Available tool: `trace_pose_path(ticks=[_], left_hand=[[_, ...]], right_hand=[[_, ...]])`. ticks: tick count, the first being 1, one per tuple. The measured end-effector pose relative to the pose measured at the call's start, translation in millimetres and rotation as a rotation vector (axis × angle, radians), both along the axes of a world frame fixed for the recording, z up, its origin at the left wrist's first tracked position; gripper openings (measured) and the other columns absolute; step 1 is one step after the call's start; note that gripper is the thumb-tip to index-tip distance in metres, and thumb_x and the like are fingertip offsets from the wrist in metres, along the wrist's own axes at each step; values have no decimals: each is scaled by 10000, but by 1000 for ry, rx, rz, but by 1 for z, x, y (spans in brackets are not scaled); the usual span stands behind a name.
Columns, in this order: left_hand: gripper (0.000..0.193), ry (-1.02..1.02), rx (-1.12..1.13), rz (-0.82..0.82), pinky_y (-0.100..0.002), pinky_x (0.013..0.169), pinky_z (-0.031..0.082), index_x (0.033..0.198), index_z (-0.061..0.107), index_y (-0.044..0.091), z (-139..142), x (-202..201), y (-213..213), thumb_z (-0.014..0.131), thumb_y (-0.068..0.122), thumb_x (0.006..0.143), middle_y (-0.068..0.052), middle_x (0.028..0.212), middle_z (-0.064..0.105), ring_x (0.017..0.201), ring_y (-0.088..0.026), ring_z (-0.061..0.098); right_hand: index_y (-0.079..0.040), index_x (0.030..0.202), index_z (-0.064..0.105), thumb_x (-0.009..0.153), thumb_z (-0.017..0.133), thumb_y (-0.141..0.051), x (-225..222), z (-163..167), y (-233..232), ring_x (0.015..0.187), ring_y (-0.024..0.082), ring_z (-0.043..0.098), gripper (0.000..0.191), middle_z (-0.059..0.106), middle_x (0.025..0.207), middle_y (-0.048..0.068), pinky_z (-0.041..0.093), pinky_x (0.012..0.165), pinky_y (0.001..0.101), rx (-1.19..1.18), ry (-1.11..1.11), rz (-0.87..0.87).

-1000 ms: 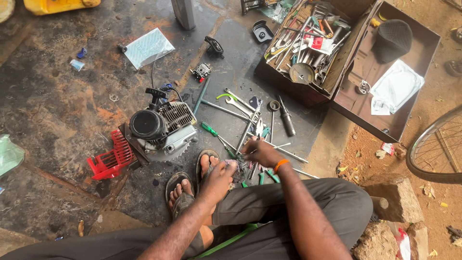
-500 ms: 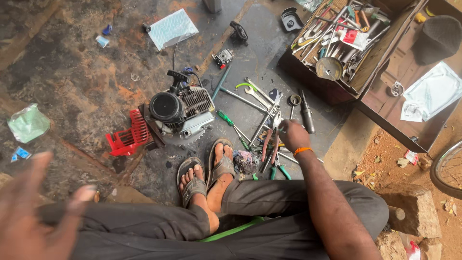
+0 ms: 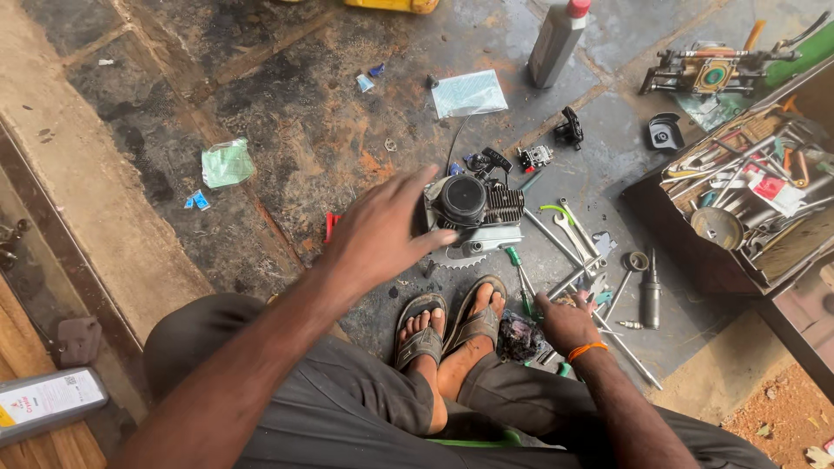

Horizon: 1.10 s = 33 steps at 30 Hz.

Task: The person sits on the floor and uses a screwdriver to tighten bolts on a small engine. They then wipe a red plastic engine cover with a cloth and place it back onto the engine.

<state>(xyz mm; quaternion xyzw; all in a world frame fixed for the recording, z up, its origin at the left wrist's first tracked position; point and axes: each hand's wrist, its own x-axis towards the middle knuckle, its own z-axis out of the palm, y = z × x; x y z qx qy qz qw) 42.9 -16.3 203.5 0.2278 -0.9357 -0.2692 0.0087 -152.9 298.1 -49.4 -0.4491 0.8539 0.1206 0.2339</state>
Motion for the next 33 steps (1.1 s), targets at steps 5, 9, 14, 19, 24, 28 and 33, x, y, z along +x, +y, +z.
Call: trace_pose_path(ticks=[5,9,14,19,24,28,33], left_hand=[[902,-113,-16,-277,-474,1049,499,1561,411,348,-21,-74,-10,864,331,782,-178,1431,515,1260,-339,576],[775,-75,-15,-284,-423,925,593,1453,557,335,-33,-70,-10,886,302,753,-144,1261,568,1080,-313,669],[747,-67,-43,-71,-369,654,652,1410,533,115,-33,-64,21,808,471,813,-253,1270,528,894,-299,722],[817,-162,-149,-101,-438,779,622,1367,564,48,-32,-56,26,604,738,932,-200,1220,606,1015,-306,704],[803,269,-265,-267,-625,1086,365,1395,558,112,-43,-43,-1,662,671,828,-250,1410,504,1303,-411,464],[681,296,-155,-395,-680,1187,69,1432,560,282,-53,-43,1,691,539,816,-104,1534,465,1487,-413,247],[403,190,86,-459,-742,1194,0,1314,669,355,-58,-49,5,648,434,919,19,1525,509,1481,-292,353]], right_hand=[[-212,1233,639,936,651,-342,17,60,-6,971,278,741,325,727,1161,72,556,939,533,-244,-109,-102],[-133,1170,716,906,736,-280,17,112,6,913,272,740,302,780,1080,77,614,807,431,-599,-49,-249],[-33,1138,681,958,716,-109,14,194,4,963,211,737,198,754,1080,129,607,811,319,-1032,-228,-484],[15,1263,529,1093,597,-10,20,278,-19,1088,221,727,185,705,1138,161,620,1016,363,-1425,-539,-421],[30,1268,511,1150,580,45,42,324,-46,1138,225,708,137,688,1148,159,602,1041,357,-1473,-442,-226],[43,1273,514,1096,596,56,50,333,-71,1181,239,706,195,670,1190,165,593,1067,382,-1407,-518,-216],[51,1270,510,1038,632,54,54,327,-100,1158,233,715,262,703,1187,177,611,1029,367,-1269,-496,-160]])
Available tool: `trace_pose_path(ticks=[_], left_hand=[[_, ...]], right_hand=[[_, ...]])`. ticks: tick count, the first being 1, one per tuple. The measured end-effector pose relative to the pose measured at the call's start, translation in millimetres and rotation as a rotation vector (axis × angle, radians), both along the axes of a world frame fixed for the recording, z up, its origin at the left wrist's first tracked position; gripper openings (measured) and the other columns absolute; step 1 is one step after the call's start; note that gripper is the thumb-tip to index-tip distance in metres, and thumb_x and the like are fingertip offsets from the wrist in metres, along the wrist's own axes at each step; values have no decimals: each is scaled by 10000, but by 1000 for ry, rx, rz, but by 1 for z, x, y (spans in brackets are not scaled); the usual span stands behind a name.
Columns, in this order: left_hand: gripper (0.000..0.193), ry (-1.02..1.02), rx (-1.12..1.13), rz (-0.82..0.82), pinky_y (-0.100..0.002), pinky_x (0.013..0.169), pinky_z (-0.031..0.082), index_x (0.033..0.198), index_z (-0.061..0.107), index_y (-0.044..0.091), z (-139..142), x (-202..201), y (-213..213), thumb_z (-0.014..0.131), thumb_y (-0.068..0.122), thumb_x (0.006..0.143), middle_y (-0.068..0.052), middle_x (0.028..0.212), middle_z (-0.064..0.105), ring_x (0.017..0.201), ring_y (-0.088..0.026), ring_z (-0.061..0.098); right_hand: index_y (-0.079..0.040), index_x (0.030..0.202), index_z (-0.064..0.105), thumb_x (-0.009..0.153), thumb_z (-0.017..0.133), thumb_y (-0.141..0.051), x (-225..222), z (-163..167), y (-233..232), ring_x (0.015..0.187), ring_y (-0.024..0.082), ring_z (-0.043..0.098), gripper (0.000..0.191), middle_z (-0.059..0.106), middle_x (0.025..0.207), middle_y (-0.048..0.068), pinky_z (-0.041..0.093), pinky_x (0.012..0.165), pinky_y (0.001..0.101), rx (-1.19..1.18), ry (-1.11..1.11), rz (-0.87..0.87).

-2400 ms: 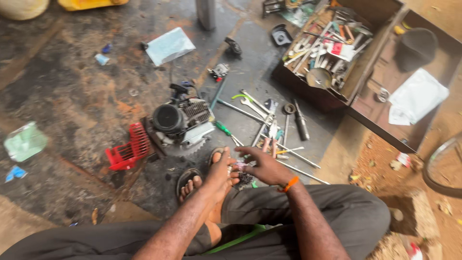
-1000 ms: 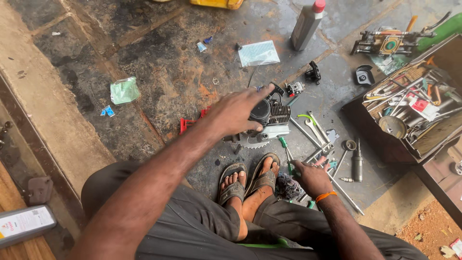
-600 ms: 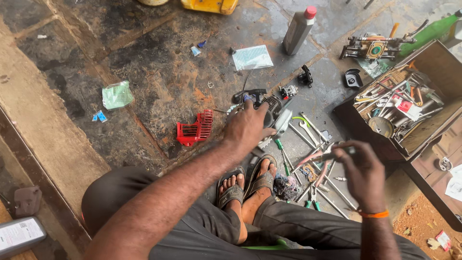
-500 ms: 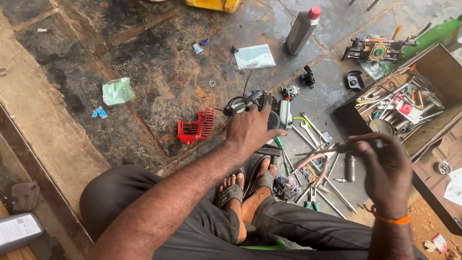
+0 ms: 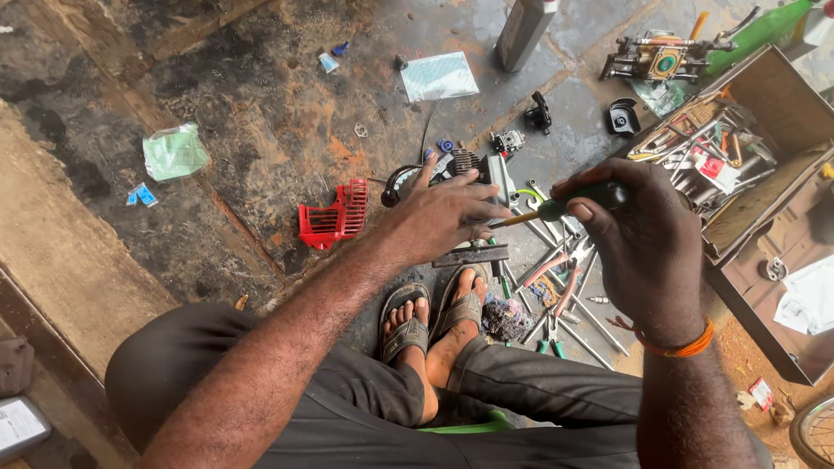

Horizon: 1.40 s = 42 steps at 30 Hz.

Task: The person sits on the floor and uses a screwdriver to tighten bolts on a small engine. They then wipe a red plastic engine cover with a cloth and place it back onto the engine.

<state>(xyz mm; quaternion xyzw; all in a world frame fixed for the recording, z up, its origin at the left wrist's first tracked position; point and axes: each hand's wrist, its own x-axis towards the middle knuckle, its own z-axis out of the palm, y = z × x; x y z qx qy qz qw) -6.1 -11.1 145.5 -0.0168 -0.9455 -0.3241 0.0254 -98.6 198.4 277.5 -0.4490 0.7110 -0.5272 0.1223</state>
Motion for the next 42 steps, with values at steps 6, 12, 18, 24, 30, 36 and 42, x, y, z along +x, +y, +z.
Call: trace_pose_path(ticks=[6,12,18,24,30,36,42], left_hand=[[278,65,-37,51,-718,1210,56,1070,777,264,-4,1,4,659,455,907,33,1444,581,1440,-284,427],[249,109,-30,76,-723,1210,55,1025,793,267,-7,0,7,679,440,887,31,1400,603,1412,-271,455],[225,107,-45,90,-701,1223,75,1014,792,270,-7,3,8,700,420,875,48,1399,605,1416,-255,461],[234,102,-155,68,-681,1251,124,1088,761,284,-15,6,5,725,425,906,45,1456,555,1440,-244,450],[681,198,-267,53,-668,1157,274,1466,495,326,-20,4,-4,750,270,837,-41,1520,489,1410,-292,437],[615,206,-210,44,-643,1173,317,1432,541,327,-24,0,-12,751,190,870,-9,1476,534,1359,-266,508],[762,179,-135,76,-629,1198,312,1454,511,320,-25,0,-18,834,319,764,-26,1418,559,1335,-284,527]], right_hand=[[42,1301,536,1043,625,40,5,8,-9,1162,225,715,273,705,1191,171,599,1022,345,105,74,34],[50,1370,508,1046,589,36,4,16,-13,1241,230,693,334,702,1245,170,589,1076,358,157,124,63],[53,1396,500,1038,576,30,4,21,-19,1232,226,688,366,694,1256,169,594,1060,353,200,100,122],[17,1190,592,1158,497,-173,-2,2,-22,1088,179,729,214,720,1126,134,619,1072,339,110,125,146],[7,1069,533,1263,488,-273,22,-33,-51,784,150,534,344,557,919,85,492,760,278,-372,-267,-86],[-73,848,423,1119,403,-369,56,-49,-89,453,61,311,403,334,660,-5,275,393,242,-586,-99,-439],[-64,743,413,1206,476,-299,32,-51,-72,495,66,303,522,321,629,-11,261,461,266,-537,-384,3]])
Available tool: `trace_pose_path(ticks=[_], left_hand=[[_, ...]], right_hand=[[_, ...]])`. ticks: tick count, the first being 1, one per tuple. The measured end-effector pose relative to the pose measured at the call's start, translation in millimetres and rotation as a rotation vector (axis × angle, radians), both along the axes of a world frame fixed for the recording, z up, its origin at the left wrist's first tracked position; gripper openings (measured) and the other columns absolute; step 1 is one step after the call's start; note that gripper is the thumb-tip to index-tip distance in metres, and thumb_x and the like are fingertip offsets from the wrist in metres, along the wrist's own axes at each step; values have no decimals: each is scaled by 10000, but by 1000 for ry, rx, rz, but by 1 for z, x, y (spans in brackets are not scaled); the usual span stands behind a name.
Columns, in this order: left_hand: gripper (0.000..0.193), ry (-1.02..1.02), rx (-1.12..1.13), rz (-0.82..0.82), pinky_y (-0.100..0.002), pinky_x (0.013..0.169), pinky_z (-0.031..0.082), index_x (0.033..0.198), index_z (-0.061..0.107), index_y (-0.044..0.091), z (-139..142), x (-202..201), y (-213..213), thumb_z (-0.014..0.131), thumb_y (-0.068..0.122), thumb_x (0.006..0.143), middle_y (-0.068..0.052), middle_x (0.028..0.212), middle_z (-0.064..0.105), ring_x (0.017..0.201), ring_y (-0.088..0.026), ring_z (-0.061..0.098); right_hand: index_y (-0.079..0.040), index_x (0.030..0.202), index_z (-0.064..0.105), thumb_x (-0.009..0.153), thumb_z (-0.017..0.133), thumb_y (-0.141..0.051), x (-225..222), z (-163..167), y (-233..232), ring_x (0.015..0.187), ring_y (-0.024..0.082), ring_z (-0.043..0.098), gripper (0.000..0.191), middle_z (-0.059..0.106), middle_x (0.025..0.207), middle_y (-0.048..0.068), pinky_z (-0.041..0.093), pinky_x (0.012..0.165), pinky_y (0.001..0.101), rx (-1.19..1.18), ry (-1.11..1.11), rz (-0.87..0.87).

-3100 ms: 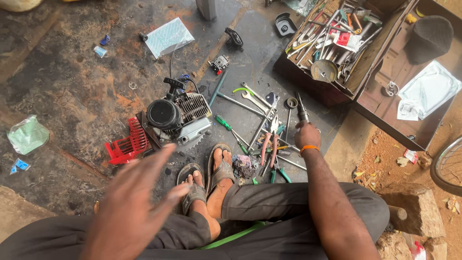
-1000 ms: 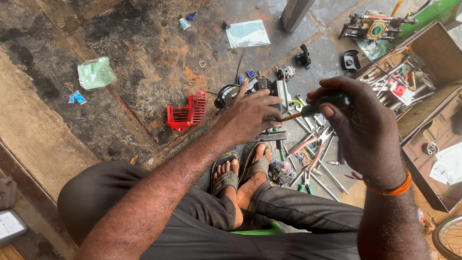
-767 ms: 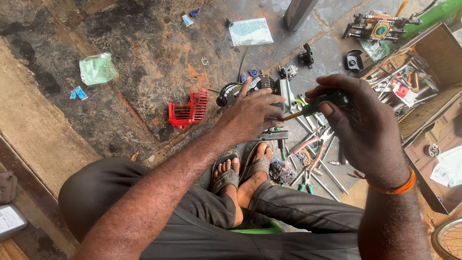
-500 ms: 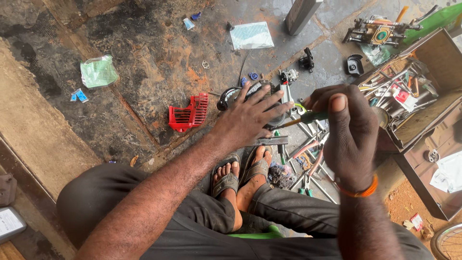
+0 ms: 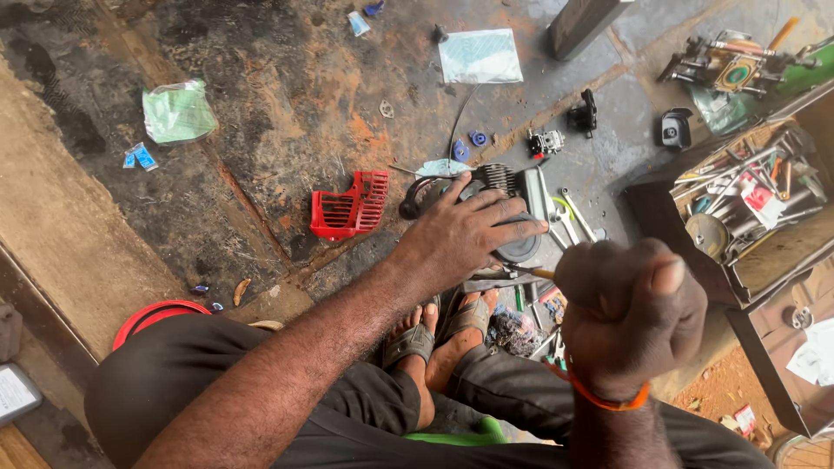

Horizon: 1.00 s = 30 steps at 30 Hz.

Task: The person sits on the floor and uses a screwdriver to tighten bolts on a small engine. They then wipe a red plastic engine cover with a cloth and place it back onto the engine.

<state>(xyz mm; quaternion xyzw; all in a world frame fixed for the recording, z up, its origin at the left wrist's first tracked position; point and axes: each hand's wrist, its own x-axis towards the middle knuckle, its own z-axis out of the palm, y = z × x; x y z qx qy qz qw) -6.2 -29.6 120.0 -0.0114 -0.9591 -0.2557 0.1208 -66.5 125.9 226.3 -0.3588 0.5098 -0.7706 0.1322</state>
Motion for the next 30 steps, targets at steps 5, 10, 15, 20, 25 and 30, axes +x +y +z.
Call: trace_pose_path(ticks=[5,10,15,20,25,30], left_hand=[[831,-38,11,35,-643,1202,292,1461,501,305,7,-1,-2,860,406,719,-45,1450,546,1335,-283,524],[835,-23,-17,83,-684,1160,296,1469,498,268,12,-2,3,855,479,743,-85,1395,572,1341,-292,522],[856,-64,-4,70,-720,1142,286,1450,507,257,7,-7,4,823,554,712,-86,1372,576,1318,-281,514],[775,-35,-12,83,-707,1183,264,1437,521,242,1,-6,5,808,544,783,-79,1340,586,1320,-269,518],[756,5,12,79,-691,1183,262,1427,525,251,-4,-5,6,804,552,793,-84,1337,581,1319,-281,510],[784,-8,-8,81,-680,1174,283,1451,500,267,-9,-6,4,797,554,785,-78,1343,569,1317,-280,507]], right_hand=[[-64,709,437,1177,525,-312,-3,3,5,496,110,320,537,357,596,0,259,495,309,81,45,173],[-54,756,447,1180,501,-331,-14,8,-1,497,98,288,510,324,609,-4,243,479,290,24,44,119],[-49,845,429,1205,448,-341,-20,6,3,486,84,275,464,311,634,-5,229,458,269,1,-36,-37],[-59,859,439,1181,429,-337,-6,2,3,463,88,302,425,310,656,-3,280,427,272,-23,68,-187],[-50,871,440,1252,429,-344,-2,6,1,510,97,326,481,342,651,20,289,485,259,14,39,-177],[-57,840,449,1214,445,-347,-4,7,-1,505,106,337,473,345,665,17,304,476,267,23,5,-216]])
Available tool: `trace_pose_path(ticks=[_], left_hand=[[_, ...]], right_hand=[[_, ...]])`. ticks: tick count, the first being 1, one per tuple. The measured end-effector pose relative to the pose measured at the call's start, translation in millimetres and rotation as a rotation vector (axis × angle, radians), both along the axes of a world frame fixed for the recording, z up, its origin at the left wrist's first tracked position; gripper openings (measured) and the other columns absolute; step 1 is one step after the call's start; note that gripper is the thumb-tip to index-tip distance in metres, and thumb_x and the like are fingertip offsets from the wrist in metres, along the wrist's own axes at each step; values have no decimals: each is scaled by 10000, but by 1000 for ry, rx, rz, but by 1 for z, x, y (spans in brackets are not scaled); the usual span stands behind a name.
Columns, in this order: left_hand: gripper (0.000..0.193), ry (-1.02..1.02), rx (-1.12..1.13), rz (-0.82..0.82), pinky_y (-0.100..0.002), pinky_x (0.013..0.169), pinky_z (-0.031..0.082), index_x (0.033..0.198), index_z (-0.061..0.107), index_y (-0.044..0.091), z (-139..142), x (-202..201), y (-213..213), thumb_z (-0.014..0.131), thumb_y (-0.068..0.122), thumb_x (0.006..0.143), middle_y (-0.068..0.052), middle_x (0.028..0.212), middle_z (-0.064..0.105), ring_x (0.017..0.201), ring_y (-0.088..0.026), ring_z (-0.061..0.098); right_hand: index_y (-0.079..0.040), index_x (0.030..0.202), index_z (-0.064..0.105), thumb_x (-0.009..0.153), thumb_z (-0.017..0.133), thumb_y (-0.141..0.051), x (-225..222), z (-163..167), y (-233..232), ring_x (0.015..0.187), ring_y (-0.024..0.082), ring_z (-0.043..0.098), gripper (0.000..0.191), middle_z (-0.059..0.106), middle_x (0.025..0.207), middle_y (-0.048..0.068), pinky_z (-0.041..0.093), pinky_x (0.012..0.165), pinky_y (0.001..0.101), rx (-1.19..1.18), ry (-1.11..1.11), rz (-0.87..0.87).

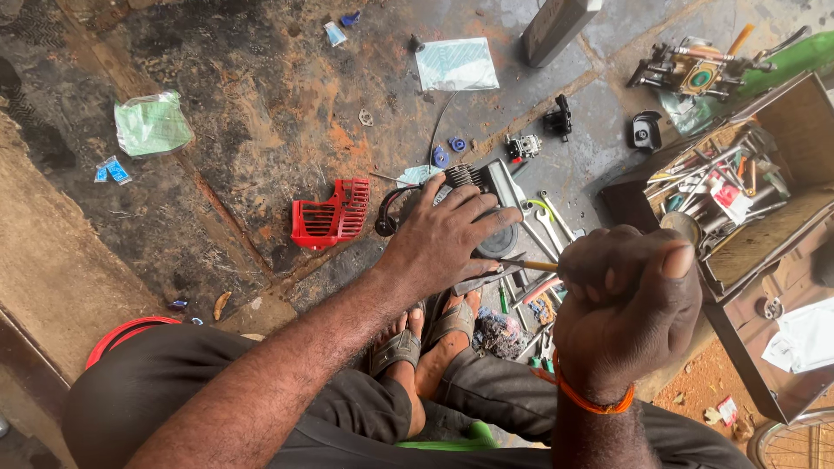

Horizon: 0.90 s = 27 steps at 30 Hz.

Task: The person sits on the floor and uses a screwdriver to tighten bolts on a small engine. They then wipe a red plastic engine cover with a cloth and place it back onto the engine.

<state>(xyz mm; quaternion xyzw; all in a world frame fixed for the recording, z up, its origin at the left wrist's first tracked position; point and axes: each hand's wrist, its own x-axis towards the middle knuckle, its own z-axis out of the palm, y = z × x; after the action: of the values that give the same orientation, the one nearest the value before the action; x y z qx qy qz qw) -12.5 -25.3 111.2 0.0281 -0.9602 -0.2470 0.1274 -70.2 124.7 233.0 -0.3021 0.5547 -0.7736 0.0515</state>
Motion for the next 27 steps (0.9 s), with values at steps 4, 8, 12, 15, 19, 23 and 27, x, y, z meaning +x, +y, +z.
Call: trace_pose_path(ticks=[4,8,12,15,19,23,27], left_hand=[[778,2,2,-10,-674,1184,284,1451,499,267,2,2,-1,799,553,792,-71,1337,567,1323,-275,505],[779,-2,12,-4,-668,1182,290,1451,514,256,6,3,-2,800,554,790,-68,1322,569,1316,-272,507],[779,16,25,-5,-663,1171,303,1426,552,260,4,1,-5,809,555,752,-61,1312,588,1291,-270,518],[775,-6,7,-18,-656,1193,304,1418,560,257,2,0,-6,806,564,750,-43,1315,603,1311,-259,520],[767,-34,40,-25,-674,1188,285,1420,553,281,7,0,-6,816,556,753,-45,1324,602,1326,-266,515],[814,-75,95,-22,-681,1198,233,1455,513,309,18,2,-6,828,531,738,-58,1401,569,1363,-276,484],[854,-178,127,-31,-649,1252,146,1509,460,374,24,3,-11,820,487,742,-49,1489,510,1413,-261,444]], right_hand=[[-41,849,453,1212,447,-347,7,2,-2,514,98,335,475,343,675,21,291,485,259,1,-49,-16],[-50,832,433,1236,458,-346,8,1,-7,510,90,313,502,325,676,15,258,468,247,3,3,-20],[-132,760,383,1185,474,-335,1,-8,-4,447,55,236,480,269,618,-37,224,414,258,15,23,-60],[-135,703,400,1166,522,-312,-11,-12,9,446,71,225,511,283,588,-47,234,452,282,20,-58,128],[-127,749,478,1080,625,-258,-43,1,20,506,114,375,385,430,631,-25,336,553,341,32,-174,669],[-74,833,591,1042,517,-257,-52,41,16,636,111,535,288,597,757,27,407,595,332,532,-39,704],[-27,1069,541,1070,564,-215,-4,59,1,839,116,577,190,591,919,58,485,745,316,513,-244,444]])
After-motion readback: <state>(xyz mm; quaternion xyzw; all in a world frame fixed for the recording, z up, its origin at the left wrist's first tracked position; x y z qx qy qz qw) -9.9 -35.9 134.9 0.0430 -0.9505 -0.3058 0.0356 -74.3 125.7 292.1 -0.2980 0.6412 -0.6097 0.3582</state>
